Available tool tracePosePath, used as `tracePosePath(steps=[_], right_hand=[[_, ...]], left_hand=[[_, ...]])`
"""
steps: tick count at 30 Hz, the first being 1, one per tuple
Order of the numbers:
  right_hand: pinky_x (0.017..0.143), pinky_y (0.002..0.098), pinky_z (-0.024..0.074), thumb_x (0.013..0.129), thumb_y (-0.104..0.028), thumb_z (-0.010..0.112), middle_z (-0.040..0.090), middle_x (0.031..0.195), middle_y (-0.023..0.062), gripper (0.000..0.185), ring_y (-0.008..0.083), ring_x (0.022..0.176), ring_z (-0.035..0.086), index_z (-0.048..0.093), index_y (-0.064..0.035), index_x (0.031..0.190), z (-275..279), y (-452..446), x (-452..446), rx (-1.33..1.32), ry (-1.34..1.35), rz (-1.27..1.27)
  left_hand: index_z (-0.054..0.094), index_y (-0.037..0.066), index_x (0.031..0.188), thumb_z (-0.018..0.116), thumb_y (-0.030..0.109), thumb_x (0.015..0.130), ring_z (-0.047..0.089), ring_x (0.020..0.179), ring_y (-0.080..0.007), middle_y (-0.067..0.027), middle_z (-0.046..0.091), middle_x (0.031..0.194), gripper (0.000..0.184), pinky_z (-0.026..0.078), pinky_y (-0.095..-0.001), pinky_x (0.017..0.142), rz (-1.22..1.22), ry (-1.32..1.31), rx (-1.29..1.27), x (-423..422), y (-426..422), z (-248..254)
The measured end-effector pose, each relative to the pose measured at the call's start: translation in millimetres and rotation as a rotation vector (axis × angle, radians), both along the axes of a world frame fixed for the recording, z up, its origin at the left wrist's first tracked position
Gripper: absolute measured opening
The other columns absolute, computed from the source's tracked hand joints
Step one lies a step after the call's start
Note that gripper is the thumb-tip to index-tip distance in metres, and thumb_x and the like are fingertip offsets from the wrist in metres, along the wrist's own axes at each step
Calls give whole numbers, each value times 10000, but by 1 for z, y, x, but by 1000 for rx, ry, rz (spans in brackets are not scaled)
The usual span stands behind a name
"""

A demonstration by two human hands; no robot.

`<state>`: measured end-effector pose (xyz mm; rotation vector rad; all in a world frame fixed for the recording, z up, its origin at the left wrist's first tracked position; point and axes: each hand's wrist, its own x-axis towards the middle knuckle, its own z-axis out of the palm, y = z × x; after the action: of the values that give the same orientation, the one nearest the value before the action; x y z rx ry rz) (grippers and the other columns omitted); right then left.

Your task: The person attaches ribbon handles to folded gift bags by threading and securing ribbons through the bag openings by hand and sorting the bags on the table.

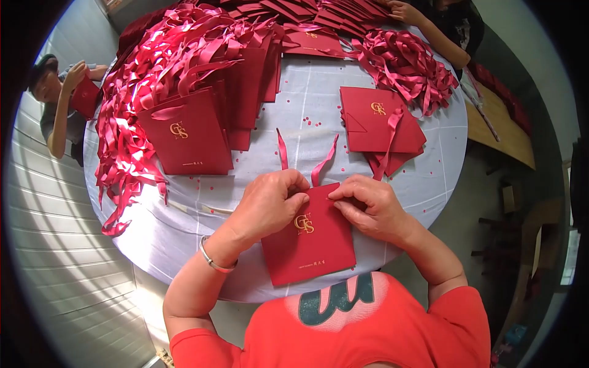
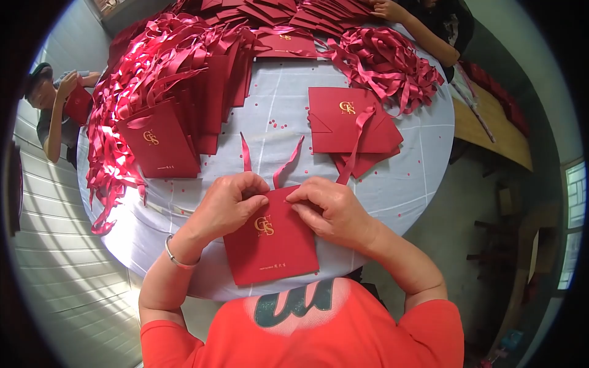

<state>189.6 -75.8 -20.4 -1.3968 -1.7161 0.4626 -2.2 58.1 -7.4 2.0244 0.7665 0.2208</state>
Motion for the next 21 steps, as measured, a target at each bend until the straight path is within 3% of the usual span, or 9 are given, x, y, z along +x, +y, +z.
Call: tracePosePath(steps=[2, 4, 9, 21], right_hand=[[600, 294, 510, 803, 58, 724, 665, 863, 116, 169, 217, 722, 662, 683, -4, 954, -1, 0, -2, -25, 25, -4], [612, 330, 527, 814, 0, 718, 646, 842, 117, 152, 264, 720, 659, 663, -24, 954, -3, 2, -4, -32, 34, -8], [601, 330, 527, 786, 34, 717, 648, 831, 115, 169, 256, 714, 659, 660, -14, 937, -6, 5, -6, 34, -81, 15], [579, 361, 535, 763, -3, 707, 606, 800, 109, 155, 280, 685, 642, 620, -17, 891, 3, 6, -13, 82, -243, 23]], left_hand=[[689, -14, 985, 685, 111, 860, 697, 753, -232, -151, 718, 843, 178, 537, -353, 701, -10, -15, 9, -1, -2, 0], [688, -19, 993, 671, 100, 865, 699, 761, -241, -159, 717, 857, 175, 538, -354, 704, -23, -27, 23, -3, -3, 0], [693, -10, 967, 657, 82, 869, 700, 763, -284, -162, 713, 851, 139, 537, -349, 690, 14, -81, 156, -2, -10, -5], [702, -8, 954, 679, 87, 860, 718, 744, -277, -163, 722, 821, 136, 544, -350, 669, 50, -133, 91, -4, -19, -4]])
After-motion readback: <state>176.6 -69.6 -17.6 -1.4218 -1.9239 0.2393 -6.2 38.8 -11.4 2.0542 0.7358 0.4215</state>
